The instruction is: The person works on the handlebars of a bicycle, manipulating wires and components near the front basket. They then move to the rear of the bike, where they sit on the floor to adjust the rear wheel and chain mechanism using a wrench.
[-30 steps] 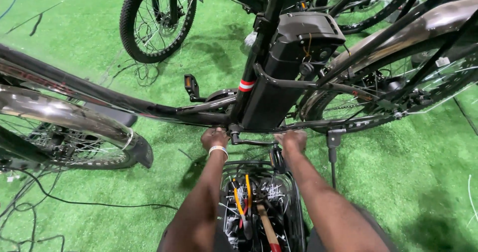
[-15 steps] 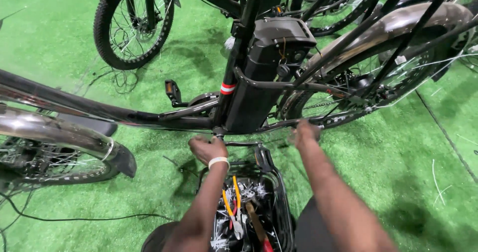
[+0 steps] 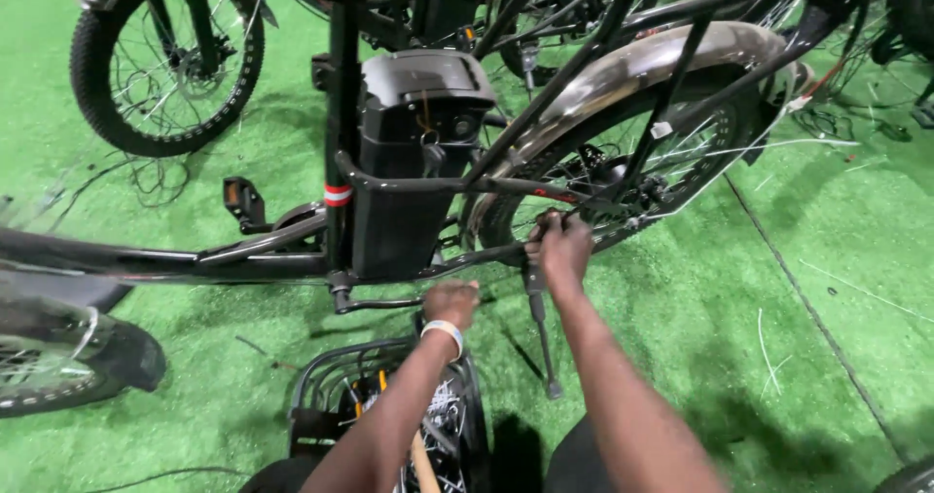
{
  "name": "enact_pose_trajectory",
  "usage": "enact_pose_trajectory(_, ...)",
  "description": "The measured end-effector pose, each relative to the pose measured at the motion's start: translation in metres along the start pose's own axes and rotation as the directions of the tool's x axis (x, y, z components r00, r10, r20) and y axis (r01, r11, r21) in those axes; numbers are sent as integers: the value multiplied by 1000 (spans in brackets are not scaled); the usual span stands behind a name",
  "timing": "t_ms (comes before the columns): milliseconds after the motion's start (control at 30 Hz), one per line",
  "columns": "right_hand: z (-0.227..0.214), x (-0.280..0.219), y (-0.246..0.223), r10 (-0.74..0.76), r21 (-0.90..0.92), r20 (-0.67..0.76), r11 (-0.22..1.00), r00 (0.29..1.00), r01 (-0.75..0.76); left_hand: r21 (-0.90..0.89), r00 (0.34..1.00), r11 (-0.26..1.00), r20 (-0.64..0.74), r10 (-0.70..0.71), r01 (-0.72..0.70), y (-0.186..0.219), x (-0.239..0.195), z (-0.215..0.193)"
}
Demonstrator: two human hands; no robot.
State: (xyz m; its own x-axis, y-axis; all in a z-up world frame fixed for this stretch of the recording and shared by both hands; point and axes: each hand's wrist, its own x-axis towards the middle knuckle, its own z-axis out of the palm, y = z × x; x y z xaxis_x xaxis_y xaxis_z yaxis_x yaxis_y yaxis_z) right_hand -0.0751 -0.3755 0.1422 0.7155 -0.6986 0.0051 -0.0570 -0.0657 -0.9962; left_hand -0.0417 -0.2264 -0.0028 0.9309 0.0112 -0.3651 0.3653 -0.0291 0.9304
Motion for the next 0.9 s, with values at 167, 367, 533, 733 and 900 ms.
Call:
enact_pose_trajectory(167, 8, -1, 17, -48, 26, -57, 998, 997, 49, 286, 998, 958, -66, 15, 4, -11, 29, -11)
enact_pose_trajectory(367, 14, 6, 30, -4, 164, -27, 986, 1000, 8, -134, 991, 987, -89, -99, 86, 27, -12, -37)
enact_pose_trajectory(533, 30, 0, 38, 208, 320, -170, 936, 963, -145, -93, 995, 994, -87, 54, -63, 35, -17, -61)
enact_pose_trajectory(733, 62, -27, 96, 539, 209, 321, 762, 779, -613, -133, 879, 963, -452, 153, -236, 56, -57, -151)
enact_pose_trajectory(900, 111, -40, 134, 433, 180, 396, 828, 810, -531, -492, 970, 861, -244, 3, -127, -90, 151, -292)
